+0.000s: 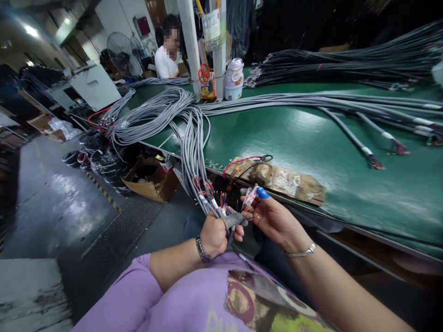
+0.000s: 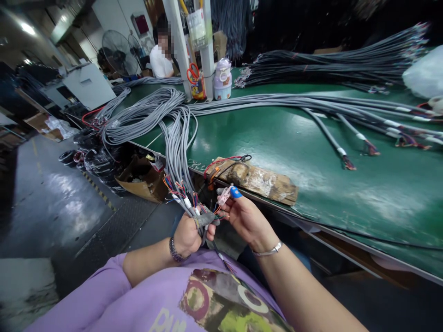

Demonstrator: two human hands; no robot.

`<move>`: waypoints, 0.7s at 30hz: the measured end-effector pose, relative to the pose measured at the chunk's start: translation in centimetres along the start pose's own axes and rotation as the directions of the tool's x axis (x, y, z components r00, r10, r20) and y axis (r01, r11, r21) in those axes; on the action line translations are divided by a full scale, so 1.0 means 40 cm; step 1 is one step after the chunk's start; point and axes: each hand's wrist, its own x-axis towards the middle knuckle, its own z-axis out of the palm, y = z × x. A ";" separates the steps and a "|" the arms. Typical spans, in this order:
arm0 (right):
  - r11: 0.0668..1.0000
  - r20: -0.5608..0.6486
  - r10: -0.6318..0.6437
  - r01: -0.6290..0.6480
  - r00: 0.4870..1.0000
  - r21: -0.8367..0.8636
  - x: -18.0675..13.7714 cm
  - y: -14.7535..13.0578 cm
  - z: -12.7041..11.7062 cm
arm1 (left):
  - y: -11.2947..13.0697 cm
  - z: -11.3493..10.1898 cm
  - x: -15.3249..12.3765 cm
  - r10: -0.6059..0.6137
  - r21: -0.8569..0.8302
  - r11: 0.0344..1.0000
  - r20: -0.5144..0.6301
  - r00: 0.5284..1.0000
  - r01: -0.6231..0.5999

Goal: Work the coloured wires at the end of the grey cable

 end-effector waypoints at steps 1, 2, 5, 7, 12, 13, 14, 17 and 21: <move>1.000 -0.010 0.000 0.000 1.000 0.006 0.000 0.000 -0.001 | -0.001 0.001 0.001 0.007 -0.008 1.000 -0.009 1.000 -0.008; 1.000 -0.017 0.005 -0.004 1.000 0.014 -0.001 0.001 -0.002 | -0.001 0.002 0.003 0.012 -0.018 1.000 -0.014 1.000 -0.012; 1.000 -0.015 0.010 -0.010 1.000 0.029 -0.002 0.003 -0.003 | -0.002 0.008 0.010 0.011 -0.040 0.999 -0.019 1.000 -0.012; 1.000 0.002 0.003 -0.003 1.000 0.022 -0.002 0.004 -0.001 | -0.001 0.013 0.014 0.005 -0.048 0.999 -0.019 1.000 -0.006; 0.999 0.045 -0.009 0.011 0.999 -0.037 -0.002 0.007 0.002 | 0.004 0.026 0.021 -0.003 -0.065 0.998 -0.030 1.000 0.001; 0.999 0.046 -0.015 0.017 0.999 -0.046 -0.001 0.009 0.001 | 0.004 0.026 0.023 -0.004 -0.065 0.998 -0.034 0.999 0.002; 0.998 0.042 -0.023 0.025 0.999 -0.051 0.001 0.010 -0.001 | 0.003 0.026 0.025 -0.006 -0.061 0.998 -0.034 0.999 0.004; 0.997 0.006 -0.058 0.059 0.998 -0.045 0.004 0.013 -0.005 | -0.002 0.021 0.031 -0.015 -0.037 0.999 -0.021 1.000 0.014; 0.997 0.012 -0.061 0.062 0.998 -0.044 0.006 0.013 -0.002 | -0.010 0.016 0.032 -0.028 -0.006 1.000 -0.013 1.000 0.027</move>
